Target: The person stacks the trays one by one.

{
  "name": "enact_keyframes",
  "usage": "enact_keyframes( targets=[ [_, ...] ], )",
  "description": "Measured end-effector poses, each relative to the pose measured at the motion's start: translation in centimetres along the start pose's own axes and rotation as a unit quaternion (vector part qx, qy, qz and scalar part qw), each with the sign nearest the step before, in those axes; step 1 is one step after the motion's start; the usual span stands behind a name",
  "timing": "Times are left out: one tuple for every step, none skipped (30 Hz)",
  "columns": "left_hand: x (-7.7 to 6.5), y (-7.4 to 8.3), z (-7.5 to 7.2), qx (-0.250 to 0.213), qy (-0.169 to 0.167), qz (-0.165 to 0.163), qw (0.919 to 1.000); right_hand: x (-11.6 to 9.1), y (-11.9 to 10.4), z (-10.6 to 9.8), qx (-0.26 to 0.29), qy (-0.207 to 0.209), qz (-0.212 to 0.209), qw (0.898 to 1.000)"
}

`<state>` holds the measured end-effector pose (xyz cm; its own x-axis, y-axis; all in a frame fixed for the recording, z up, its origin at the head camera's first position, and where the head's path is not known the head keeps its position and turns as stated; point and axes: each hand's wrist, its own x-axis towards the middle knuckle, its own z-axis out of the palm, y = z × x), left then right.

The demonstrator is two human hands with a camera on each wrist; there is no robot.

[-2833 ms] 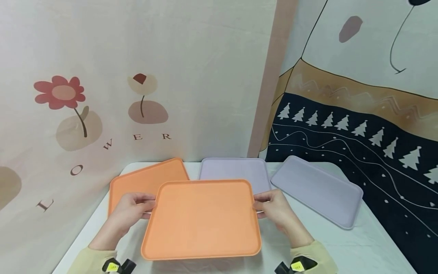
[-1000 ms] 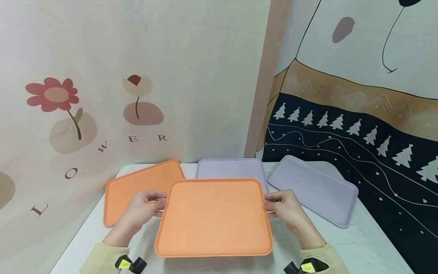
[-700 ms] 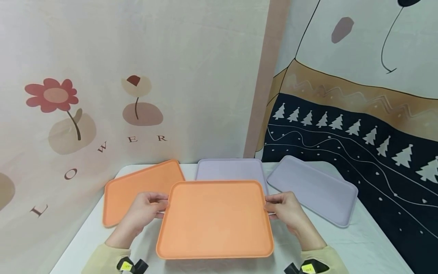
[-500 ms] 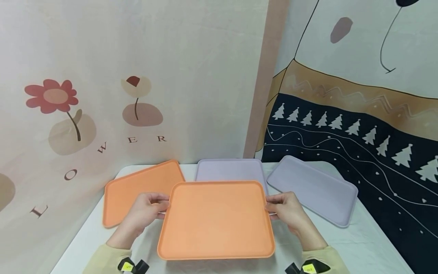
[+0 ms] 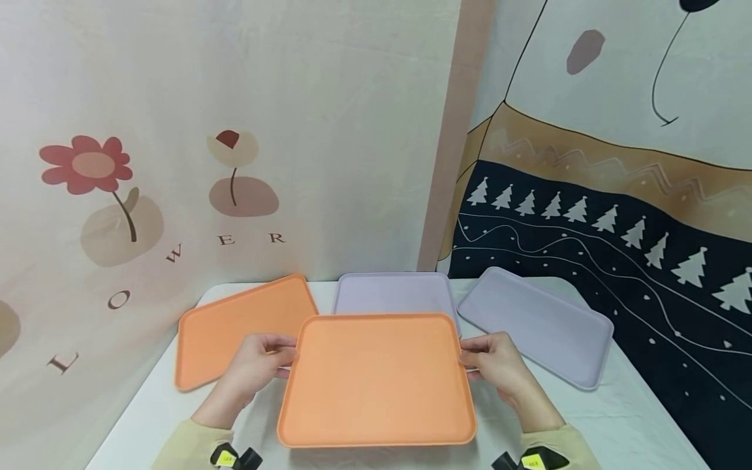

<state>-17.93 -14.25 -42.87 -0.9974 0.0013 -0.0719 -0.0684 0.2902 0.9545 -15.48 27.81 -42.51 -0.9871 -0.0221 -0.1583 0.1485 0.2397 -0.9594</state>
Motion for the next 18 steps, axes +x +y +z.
enact_keyframes(
  targets=[
    [0.0,-0.1,0.1,-0.001,0.0,0.003,1.0,0.0,0.1,0.0,0.0,0.0,0.0,1.0],
    [0.1,-0.2,0.2,-0.002,0.0,0.004,1.0,0.0,0.2,-0.1,-0.001,0.001,0.001,1.0],
    [0.1,-0.3,0.2,-0.002,0.0,0.005,1.0,0.0,0.3,-0.1,-0.002,0.001,0.001,1.0],
    [0.1,-0.4,0.4,-0.004,0.0,0.004,1.0,0.0,0.4,-0.1,-0.001,0.004,0.003,1.0],
    [0.2,-0.5,0.5,-0.005,0.0,0.005,1.0,0.0,0.5,-0.2,-0.001,0.003,0.003,1.0],
    [0.2,-0.7,0.6,-0.005,-0.001,0.005,1.0,0.1,0.6,-0.2,0.001,0.006,0.008,1.0],
    [0.2,-0.8,0.7,-0.005,-0.001,0.003,1.0,0.1,0.7,-0.2,-0.001,0.005,0.008,1.0],
    [0.2,-0.8,0.8,-0.005,-0.003,0.003,1.0,0.1,0.8,-0.2,0.0,0.007,0.01,1.0],
    [0.1,-0.9,0.9,-0.005,-0.004,0.002,1.0,0.1,1.0,-0.3,-0.001,0.008,0.011,1.0],
    [0.1,-1.0,1.0,-0.005,-0.005,0.002,1.0,0.1,1.1,-0.3,-0.001,0.01,0.013,1.0],
    [0.1,-1.1,1.2,-0.003,-0.005,0.002,1.0,0.1,1.3,-0.4,-0.004,0.009,0.011,1.0],
    [0.1,-1.1,1.3,-0.002,-0.005,0.001,1.0,0.1,1.4,-0.4,-0.004,0.013,0.014,1.0],
    [0.1,-1.2,1.4,-0.003,-0.006,0.0,1.0,0.1,1.5,-0.4,-0.007,0.014,0.016,1.0],
    [0.1,-1.2,1.5,-0.002,-0.007,0.0,1.0,0.1,1.7,-0.5,-0.007,0.015,0.018,1.0],
    [0.1,-1.3,1.6,0.0,-0.007,-0.002,1.0,0.1,1.8,-0.5,-0.009,0.015,0.02,1.0],
    [0.2,-1.3,1.7,0.001,-0.006,-0.003,1.0,0.2,1.9,-0.5,-0.011,0.016,0.023,1.0],
    [0.2,-1.4,1.8,0.001,-0.006,-0.004,1.0,0.2,2.0,-0.5,-0.012,0.017,0.025,0.999],
    [0.3,-1.5,1.9,0.004,-0.006,-0.006,1.0,0.2,2.1,-0.5,-0.011,0.02,0.029,0.999]
  ],
)
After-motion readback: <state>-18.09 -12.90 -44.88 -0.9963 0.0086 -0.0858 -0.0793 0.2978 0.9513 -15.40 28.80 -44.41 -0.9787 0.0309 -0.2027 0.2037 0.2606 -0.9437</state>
